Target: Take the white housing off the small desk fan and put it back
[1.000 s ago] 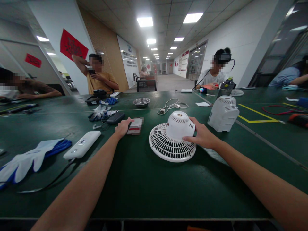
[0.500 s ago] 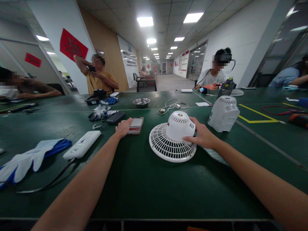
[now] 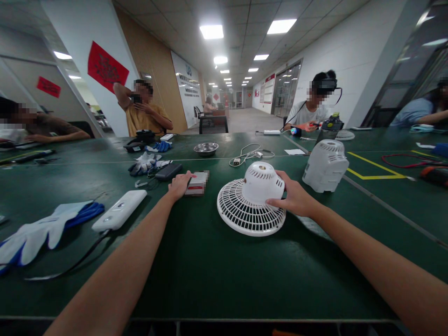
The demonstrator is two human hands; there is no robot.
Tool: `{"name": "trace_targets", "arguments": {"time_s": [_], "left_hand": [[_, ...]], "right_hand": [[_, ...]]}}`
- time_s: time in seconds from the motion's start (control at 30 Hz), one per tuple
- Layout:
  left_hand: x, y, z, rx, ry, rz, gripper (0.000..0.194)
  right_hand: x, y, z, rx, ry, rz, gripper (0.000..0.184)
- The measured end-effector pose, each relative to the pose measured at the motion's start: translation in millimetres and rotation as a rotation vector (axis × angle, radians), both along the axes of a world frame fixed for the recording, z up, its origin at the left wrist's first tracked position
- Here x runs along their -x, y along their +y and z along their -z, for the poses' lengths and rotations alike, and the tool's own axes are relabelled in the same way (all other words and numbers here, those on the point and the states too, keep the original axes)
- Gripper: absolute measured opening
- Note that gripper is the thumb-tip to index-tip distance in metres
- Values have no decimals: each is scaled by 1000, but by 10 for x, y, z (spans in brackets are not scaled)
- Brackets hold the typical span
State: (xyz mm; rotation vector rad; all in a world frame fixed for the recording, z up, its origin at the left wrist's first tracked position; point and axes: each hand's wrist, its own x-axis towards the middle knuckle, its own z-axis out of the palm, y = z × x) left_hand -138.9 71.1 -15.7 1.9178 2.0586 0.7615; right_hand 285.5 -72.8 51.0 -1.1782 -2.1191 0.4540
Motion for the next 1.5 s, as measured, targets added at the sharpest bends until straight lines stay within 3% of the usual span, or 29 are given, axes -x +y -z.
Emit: {"name": "trace_targets", "arguments": {"time_s": [0.27,0.53,0.77,1.2,1.5], "left_hand": [[-63,-59,-22,29,26,-57,74],[-35,-54,-22,54,46,14,72],[-25,-37,32,15,36,-4,70],[-183,-256,-167,-40,-5,144,65],[-187,-207,-137,-3,11,180,72]], "right_hand": [[12,-20,-14,4,-3,8,84],[22,-42,-46,30,11,-3,83],[20,-38,-38,15,10,5,84],[15,-32,-36,34,22,0,83],[13,-29,-45,43,18,-2,83]]}}
